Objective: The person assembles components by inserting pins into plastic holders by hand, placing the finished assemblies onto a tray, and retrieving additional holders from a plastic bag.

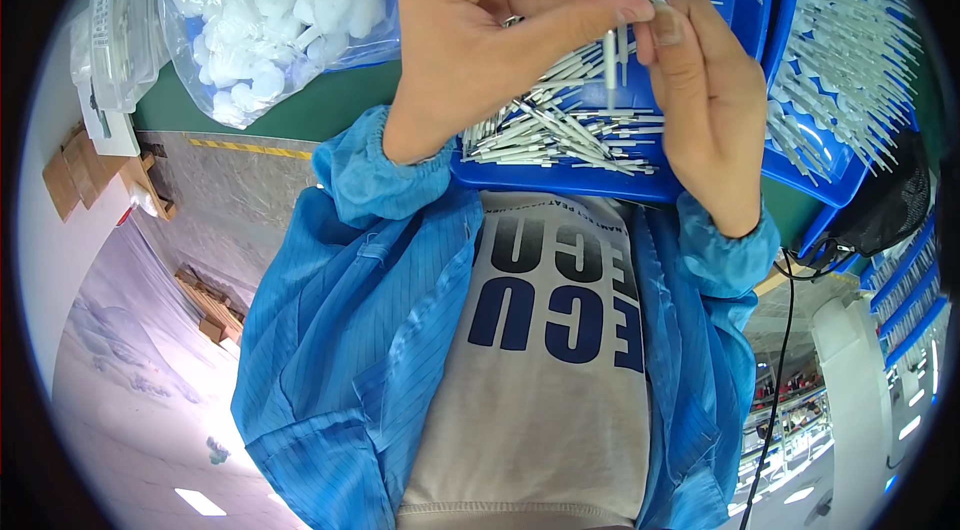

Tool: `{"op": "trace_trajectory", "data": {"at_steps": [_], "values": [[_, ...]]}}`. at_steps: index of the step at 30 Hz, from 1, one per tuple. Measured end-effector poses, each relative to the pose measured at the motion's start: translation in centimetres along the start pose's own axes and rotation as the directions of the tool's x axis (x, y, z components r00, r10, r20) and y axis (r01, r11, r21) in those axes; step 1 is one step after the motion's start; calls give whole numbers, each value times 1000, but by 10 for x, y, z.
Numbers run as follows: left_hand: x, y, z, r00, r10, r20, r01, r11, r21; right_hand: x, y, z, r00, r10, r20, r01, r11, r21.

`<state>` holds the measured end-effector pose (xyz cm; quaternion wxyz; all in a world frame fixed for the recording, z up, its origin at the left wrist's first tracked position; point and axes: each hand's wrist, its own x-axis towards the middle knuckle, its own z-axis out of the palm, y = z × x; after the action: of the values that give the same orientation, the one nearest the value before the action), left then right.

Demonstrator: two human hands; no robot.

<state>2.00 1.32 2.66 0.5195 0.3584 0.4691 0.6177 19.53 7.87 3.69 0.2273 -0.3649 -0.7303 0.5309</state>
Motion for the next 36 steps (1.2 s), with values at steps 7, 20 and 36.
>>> {"op": "trace_trajectory", "data": {"at_steps": [7,20,36], "values": [[8,-10,-3,989,145,38,-149,922,358,-3,-6,8,988,-145,-60,136,982,-131],[7,-19,-17,763,614,203,-643,692,327,-2,3,16,814,-548,-194,431,793,-431],[14,38,-10,744,479,466,-647,343,680,-15,-1,6,906,-424,-18,318,706,-632]]}}
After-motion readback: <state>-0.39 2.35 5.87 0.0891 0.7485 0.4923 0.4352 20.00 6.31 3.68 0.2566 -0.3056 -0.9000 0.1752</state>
